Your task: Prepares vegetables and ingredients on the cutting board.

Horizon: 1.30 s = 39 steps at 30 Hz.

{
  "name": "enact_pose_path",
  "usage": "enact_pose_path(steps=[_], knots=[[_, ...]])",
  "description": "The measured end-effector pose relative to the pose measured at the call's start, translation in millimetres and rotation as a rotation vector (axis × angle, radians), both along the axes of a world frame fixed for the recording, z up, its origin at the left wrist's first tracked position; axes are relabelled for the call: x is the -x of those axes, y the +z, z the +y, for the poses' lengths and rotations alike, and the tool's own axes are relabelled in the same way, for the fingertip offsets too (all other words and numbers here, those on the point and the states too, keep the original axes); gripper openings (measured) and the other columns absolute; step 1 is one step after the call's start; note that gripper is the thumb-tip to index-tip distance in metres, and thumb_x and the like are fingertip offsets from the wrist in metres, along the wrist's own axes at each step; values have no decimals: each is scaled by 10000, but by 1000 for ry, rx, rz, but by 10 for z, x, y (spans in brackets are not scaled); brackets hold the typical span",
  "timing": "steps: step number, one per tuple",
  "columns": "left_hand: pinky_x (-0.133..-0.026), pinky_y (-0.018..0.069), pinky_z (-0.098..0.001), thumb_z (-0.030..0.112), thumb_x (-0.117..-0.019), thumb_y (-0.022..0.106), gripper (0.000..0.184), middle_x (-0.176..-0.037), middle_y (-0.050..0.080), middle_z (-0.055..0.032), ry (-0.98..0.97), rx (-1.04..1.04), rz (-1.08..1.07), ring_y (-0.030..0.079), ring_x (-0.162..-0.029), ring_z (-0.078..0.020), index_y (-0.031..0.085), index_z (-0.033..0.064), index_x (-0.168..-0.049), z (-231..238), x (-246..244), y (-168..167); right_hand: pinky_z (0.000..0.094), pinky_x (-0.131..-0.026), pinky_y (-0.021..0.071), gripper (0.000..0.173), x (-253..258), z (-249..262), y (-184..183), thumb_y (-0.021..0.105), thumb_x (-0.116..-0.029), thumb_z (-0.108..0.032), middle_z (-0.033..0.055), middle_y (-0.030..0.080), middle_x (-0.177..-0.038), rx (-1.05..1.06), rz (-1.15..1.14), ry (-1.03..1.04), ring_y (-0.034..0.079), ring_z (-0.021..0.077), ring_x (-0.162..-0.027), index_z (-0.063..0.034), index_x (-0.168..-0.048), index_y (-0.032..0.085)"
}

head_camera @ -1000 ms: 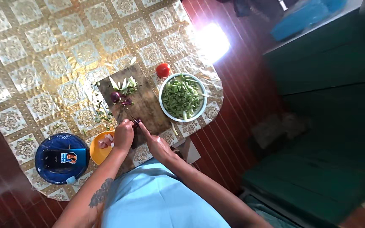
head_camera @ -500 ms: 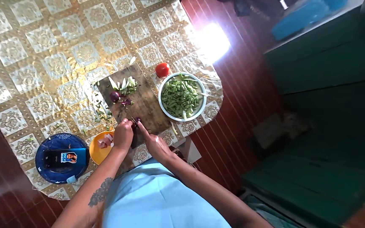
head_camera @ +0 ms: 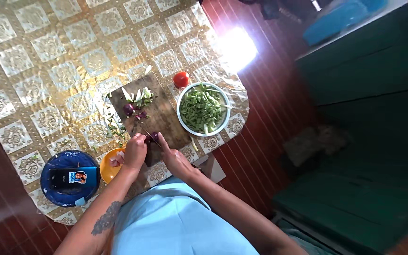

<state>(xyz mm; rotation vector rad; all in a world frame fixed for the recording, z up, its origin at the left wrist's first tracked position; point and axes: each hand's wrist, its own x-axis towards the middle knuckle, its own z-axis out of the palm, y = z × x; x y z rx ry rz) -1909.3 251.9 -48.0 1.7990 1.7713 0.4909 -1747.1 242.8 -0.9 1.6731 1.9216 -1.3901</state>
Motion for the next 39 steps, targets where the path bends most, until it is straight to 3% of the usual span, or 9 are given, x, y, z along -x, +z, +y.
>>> enact_pose_path(steps=[5,9,13,20,23,27,30,34,39], knots=[[-978,533,-492,107,-955,674,175,-1176,695,-168,-331,-436,-37,645,-1149,-357,774,90,-1097,32,261,-23,560,-903,542,683,-1,8,13,411,-1099,-219,230,690,-1148,-58,-77,-1,705,411,-1002,-192,-1668,36],[-1067,421,-561,86,-870,682,231,-1193,724,-64,-702,-407,-13,606,-1246,-311,791,168,-1056,220,345,-68,550,-897,547,713,-24,-2,62,434,-1093,-239,224,693,-1136,-71,-101,-4,708,404,-994,-170,-1665,16],[-1153,337,-592,60,-841,716,286,-1221,723,-27,-879,-324,27,584,-1297,-284,785,183,-1089,408,383,-78,551,-905,540,724,-101,-24,136,443,-1088,-245,217,706,-1086,-48,-110,1,707,398,-1000,-155,-1664,14],[-1116,425,-551,70,-795,760,591,-1345,658,-124,-939,-266,-31,573,-1310,-357,648,98,-1375,621,495,-189,582,-908,525,726,-472,-176,257,478,-1067,-228,231,707,-1096,28,-148,-49,696,424,-1010,-203,-1669,73],[-1091,453,-548,224,-833,812,612,-1396,635,-107,-951,-232,-19,553,-1339,-353,627,123,-1408,664,476,-258,587,-922,521,715,-495,-190,202,470,-1075,-235,229,699,-1160,43,-181,-31,691,425,-1047,-193,-1669,75],[-1075,467,-519,349,-922,689,361,-1316,675,-36,-1051,-314,-57,573,-1298,-305,729,271,-1272,706,409,-191,587,-887,532,713,-397,-112,208,465,-1070,-232,229,692,-1172,-5,-184,5,696,429,-1023,-211,-1669,78],[-1039,503,-474,220,-996,619,239,-1206,728,-34,-1116,-387,-46,636,-1223,-285,771,237,-1179,714,417,-179,580,-888,531,714,-409,-65,276,472,-1072,-239,228,691,-1172,-19,-182,18,697,425,-1018,-217,-1669,80],[-1018,523,-422,35,-944,620,308,-1171,750,-55,-1121,-433,-8,675,-1168,-274,776,157,-1180,799,437,-194,593,-890,525,715,-570,-84,340,494,-1062,-241,223,699,-1164,-12,-206,17,695,429,-1025,-250,-1667,114],[-1098,476,-429,187,-929,713,341,-1297,705,-69,-1167,-279,-32,621,-1275,-280,735,133,-1265,872,399,-290,604,-870,524,716,-877,-257,353,532,-1049,-276,222,720,-1075,-58,-211,-29,701,436,-973,-233,-1662,165]])
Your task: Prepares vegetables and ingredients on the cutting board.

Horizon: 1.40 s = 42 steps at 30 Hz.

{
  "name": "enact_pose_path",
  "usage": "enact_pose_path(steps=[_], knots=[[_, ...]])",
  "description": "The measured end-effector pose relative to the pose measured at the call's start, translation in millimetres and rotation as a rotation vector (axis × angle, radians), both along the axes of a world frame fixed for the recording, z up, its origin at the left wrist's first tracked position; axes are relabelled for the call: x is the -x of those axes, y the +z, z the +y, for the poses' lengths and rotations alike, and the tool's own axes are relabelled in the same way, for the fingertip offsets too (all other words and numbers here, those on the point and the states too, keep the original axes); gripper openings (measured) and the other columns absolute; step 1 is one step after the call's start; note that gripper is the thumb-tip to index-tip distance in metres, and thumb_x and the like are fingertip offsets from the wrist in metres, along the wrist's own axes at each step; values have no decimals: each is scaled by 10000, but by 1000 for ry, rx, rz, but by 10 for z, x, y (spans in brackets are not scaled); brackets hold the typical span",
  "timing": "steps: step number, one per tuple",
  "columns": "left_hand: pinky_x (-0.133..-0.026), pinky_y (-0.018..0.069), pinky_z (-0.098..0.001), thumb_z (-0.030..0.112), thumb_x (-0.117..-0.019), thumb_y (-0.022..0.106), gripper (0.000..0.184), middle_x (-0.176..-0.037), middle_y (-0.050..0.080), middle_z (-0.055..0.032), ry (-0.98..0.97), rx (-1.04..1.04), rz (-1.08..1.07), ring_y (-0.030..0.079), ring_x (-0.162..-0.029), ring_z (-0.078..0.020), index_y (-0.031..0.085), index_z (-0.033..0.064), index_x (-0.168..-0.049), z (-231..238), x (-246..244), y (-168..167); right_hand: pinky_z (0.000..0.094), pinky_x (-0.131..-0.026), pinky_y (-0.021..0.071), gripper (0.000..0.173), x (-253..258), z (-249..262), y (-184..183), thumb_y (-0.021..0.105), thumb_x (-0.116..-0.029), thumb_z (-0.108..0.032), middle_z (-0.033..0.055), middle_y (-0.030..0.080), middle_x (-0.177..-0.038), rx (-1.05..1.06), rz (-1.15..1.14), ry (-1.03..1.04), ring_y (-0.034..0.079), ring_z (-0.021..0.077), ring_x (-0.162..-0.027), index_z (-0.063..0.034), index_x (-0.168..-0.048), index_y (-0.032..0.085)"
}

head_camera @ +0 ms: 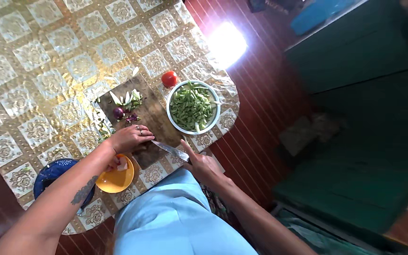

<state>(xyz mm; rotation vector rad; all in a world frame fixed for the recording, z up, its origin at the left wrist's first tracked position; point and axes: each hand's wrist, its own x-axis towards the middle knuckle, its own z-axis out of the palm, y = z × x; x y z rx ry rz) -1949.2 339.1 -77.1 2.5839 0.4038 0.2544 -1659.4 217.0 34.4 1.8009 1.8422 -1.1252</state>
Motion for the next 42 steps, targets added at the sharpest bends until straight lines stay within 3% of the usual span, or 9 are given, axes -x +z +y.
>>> enact_pose_path(steps=[5,8,12,15,20,24,27,30,42], knots=[[-1049,516,-403,48,-938,662,284,-1248,725,-75,41,17,-26,654,-1221,-277,763,111,-1196,-45,-22,-89,597,-869,531,690,-111,-138,-73,540,-1052,-270,227,719,-1032,-12,40,-99,701,434,-942,-197,-1653,210],[-950,568,-448,64,-934,674,206,-1147,745,-145,373,-19,-70,706,-1102,-330,774,36,-1112,-359,-154,-72,584,-864,529,650,-31,-138,-158,521,-1062,-252,224,713,-992,-2,135,-165,693,418,-913,-157,-1642,244],[-984,530,-540,72,-933,712,290,-1249,684,-203,919,156,54,649,-1168,-391,728,-3,-1212,-781,-536,112,512,-875,547,542,178,-23,-382,461,-1088,-222,184,714,-1028,39,283,-273,699,329,-901,-184,-1614,333],[-1002,526,-555,99,-917,754,501,-1381,627,-212,1102,243,24,643,-1222,-393,617,5,-1390,-870,-688,210,471,-816,557,503,295,60,-517,421,-1102,-211,144,703,-954,54,334,-266,684,286,-824,-177,-1600,358],[-1009,521,-544,-4,-909,712,279,-1257,684,-218,1091,211,50,638,-1210,-397,731,-26,-1185,-902,-561,142,527,-894,533,514,469,165,-557,401,-1113,-232,185,712,-997,65,341,-131,692,348,-925,-217,-1621,326],[-915,569,-547,25,-885,748,189,-1227,675,-251,1174,231,46,688,-1093,-407,753,-47,-1059,-920,-631,158,545,-953,522,542,478,216,-460,406,-1107,-191,227,671,-1216,23,310,-108,682,395,-1054,-235,-1635,290],[-868,576,-543,102,-908,763,213,-1151,687,-230,1228,258,35,700,-1008,-387,758,-36,-1071,-928,-685,186,543,-904,538,584,435,179,-379,380,-1111,-180,229,694,-1154,-21,327,-97,701,394,-964,-219,-1660,186],[-855,570,-554,101,-918,754,182,-1113,693,-236,1287,309,51,703,-973,-394,762,-43,-1028,-918,-738,236,549,-852,550,564,415,99,-421,369,-1102,-150,234,715,-1020,-60,322,-49,706,412,-895,-200,-1649,246],[-881,564,-527,8,-919,706,146,-1101,701,-220,1288,379,54,699,-983,-372,774,-33,-1042,-872,-718,236,565,-882,549,642,631,277,-584,322,-1097,-88,252,680,-1159,36,219,42,701,434,-986,-276,-1668,98]])
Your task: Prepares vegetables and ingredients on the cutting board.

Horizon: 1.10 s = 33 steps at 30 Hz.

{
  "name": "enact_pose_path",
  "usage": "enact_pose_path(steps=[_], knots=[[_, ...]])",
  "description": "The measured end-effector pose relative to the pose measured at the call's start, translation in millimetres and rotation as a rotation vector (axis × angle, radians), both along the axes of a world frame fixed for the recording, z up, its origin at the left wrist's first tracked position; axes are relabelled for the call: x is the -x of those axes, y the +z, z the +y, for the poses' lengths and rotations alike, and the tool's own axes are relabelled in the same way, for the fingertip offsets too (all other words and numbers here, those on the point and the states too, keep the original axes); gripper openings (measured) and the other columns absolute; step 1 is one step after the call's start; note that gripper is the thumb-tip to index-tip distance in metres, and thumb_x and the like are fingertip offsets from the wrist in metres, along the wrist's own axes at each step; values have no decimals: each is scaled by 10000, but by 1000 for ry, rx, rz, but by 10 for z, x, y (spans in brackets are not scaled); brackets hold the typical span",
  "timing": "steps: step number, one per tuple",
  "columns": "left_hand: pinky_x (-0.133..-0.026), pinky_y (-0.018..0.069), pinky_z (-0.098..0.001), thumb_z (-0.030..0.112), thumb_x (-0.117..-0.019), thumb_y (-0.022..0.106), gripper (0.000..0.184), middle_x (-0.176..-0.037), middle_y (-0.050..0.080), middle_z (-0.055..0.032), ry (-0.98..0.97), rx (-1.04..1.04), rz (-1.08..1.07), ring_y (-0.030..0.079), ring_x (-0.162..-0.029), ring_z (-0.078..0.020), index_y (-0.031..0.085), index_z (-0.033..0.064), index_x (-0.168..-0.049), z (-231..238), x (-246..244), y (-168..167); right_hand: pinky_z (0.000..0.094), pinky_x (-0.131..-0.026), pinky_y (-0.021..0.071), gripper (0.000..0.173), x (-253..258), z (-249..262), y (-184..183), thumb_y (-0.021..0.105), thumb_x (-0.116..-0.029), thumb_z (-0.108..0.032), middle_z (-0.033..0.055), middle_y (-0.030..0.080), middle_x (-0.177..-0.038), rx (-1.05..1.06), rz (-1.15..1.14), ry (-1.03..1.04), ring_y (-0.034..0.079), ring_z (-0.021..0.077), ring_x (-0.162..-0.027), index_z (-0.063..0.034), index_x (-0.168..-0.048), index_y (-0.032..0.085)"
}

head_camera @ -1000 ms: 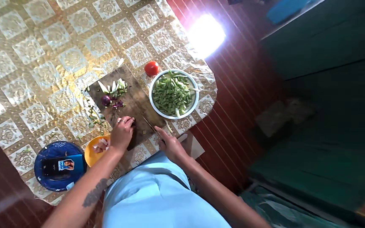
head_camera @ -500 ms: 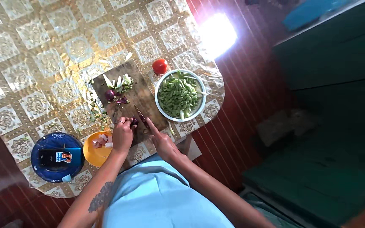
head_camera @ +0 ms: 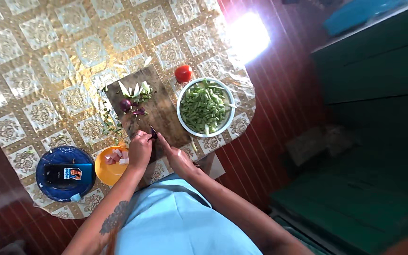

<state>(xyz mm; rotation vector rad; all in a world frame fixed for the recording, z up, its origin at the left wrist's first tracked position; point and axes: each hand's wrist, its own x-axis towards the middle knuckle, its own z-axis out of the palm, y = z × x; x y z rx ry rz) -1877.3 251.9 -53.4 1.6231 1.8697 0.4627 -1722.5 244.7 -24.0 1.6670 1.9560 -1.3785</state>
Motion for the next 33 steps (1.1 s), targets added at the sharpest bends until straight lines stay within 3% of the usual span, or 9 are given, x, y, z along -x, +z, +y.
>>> enact_pose_path(steps=[6,14,21,26,30,33], knots=[[-824,571,-559,67,-906,752,138,-1016,700,-250,-19,-13,37,706,-917,-407,745,-69,-927,6,7,36,570,-849,552,611,-81,-128,150,326,-1091,-98,264,686,-1128,-31,4,-12,702,443,-939,-254,-1663,174],[-861,575,-529,19,-904,729,117,-1084,710,-223,-7,-29,25,712,-959,-377,761,-44,-996,-1,12,-15,561,-878,552,694,126,24,-13,346,-1083,-58,256,667,-1181,5,-9,-20,698,431,-987,-309,-1667,69],[-850,574,-543,57,-900,768,160,-1026,716,-230,-23,3,21,717,-944,-387,734,-55,-1009,-6,41,92,556,-824,562,609,3,-127,192,331,-1095,-98,256,676,-1164,-62,7,-23,708,425,-912,-251,-1663,173],[-848,579,-546,-63,-880,694,58,-1061,723,-240,-14,-50,28,723,-961,-395,735,-81,-917,-30,37,24,547,-858,553,645,46,-160,202,321,-1092,-76,260,656,-1193,22,-57,30,700,426,-950,-254,-1669,97],[-862,576,-540,-58,-894,681,78,-1091,718,-238,-22,-21,23,717,-984,-392,742,-75,-940,-15,49,24,552,-874,554,676,169,-77,29,354,-1078,-51,270,667,-1176,-19,-20,-18,703,433,-967,-253,-1669,96],[-882,572,-542,-80,-891,651,113,-1120,713,-239,-48,-25,21,714,-996,-392,743,-83,-957,-21,61,6,571,-885,551,707,237,4,-30,359,-1085,-61,268,665,-1179,-3,-22,-20,697,446,-996,-306,-1667,40]])
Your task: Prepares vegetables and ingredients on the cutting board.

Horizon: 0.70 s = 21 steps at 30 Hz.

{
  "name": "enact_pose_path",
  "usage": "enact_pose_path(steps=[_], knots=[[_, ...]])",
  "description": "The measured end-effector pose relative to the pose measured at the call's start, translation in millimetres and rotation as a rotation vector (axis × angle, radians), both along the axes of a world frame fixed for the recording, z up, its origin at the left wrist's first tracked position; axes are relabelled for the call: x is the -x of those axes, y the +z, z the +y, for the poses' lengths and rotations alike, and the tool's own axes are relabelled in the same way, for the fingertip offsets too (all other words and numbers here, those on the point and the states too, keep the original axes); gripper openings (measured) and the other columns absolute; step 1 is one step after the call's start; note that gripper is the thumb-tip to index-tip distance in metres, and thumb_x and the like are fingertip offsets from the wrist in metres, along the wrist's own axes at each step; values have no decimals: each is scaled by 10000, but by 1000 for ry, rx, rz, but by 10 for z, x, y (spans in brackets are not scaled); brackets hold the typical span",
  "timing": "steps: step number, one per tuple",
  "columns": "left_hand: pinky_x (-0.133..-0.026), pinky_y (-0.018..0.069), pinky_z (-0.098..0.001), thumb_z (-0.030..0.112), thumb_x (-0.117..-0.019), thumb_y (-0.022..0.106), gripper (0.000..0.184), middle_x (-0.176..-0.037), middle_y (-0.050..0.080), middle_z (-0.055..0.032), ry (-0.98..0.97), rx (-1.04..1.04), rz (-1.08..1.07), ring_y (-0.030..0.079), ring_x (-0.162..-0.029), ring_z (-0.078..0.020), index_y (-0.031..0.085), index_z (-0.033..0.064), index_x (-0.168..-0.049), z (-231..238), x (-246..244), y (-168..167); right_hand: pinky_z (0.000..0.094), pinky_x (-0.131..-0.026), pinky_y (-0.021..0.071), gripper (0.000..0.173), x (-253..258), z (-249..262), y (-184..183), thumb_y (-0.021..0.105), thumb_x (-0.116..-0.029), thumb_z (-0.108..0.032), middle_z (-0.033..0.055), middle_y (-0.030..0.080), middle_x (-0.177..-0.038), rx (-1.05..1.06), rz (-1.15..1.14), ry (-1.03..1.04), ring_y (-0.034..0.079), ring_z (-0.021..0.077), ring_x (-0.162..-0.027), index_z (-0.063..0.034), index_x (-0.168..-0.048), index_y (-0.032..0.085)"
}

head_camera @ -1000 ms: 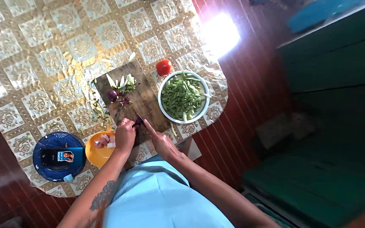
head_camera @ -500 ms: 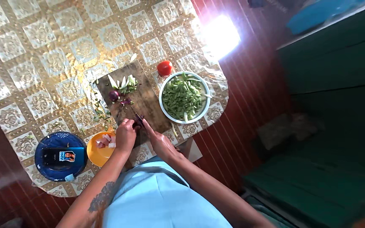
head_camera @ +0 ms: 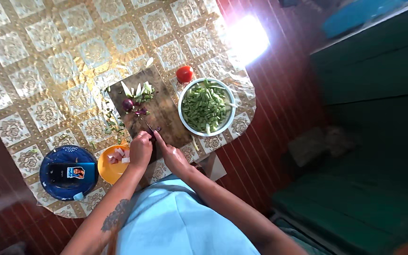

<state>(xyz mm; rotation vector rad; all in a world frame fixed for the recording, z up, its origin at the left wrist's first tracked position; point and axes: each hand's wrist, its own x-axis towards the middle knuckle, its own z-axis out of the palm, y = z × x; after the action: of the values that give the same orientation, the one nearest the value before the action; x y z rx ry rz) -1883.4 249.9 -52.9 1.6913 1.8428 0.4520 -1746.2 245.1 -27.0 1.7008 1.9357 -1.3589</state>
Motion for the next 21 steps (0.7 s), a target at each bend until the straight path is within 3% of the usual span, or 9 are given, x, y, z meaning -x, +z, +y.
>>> enact_pose_path(steps=[3,5,8,13,21], knots=[[-875,575,-537,-86,-896,646,102,-1082,717,-240,1,-8,17,717,-981,-392,740,-80,-938,-2,-21,14,563,-873,554,651,-116,-24,37,341,-1096,-92,248,679,-1161,-30,49,-5,703,426,-969,-290,-1667,100],[-817,581,-549,-68,-914,643,90,-989,702,-250,5,-16,36,715,-905,-408,732,-81,-916,2,-23,20,553,-832,568,623,-175,-96,81,344,-1092,-94,241,683,-1147,-93,68,1,712,414,-921,-254,-1664,155],[-778,582,-556,-13,-933,673,93,-951,697,-257,7,-27,35,714,-860,-415,730,-82,-909,-19,-24,17,547,-825,566,622,-195,-173,158,339,-1089,-93,248,679,-1161,-84,44,16,711,420,-911,-242,-1665,155],[-800,582,-548,-97,-869,671,61,-994,705,-250,-7,-7,41,716,-891,-404,727,-97,-893,-13,-14,26,552,-850,557,642,-153,-167,185,314,-1094,-89,257,659,-1193,-7,-26,60,702,429,-950,-276,-1668,98],[-841,585,-533,-106,-895,627,122,-1063,721,-243,14,-25,47,725,-957,-389,744,-83,-916,-24,-22,-13,555,-902,546,715,59,-5,71,361,-1077,-44,268,658,-1198,19,-38,39,693,440,-1022,-287,-1668,40]])
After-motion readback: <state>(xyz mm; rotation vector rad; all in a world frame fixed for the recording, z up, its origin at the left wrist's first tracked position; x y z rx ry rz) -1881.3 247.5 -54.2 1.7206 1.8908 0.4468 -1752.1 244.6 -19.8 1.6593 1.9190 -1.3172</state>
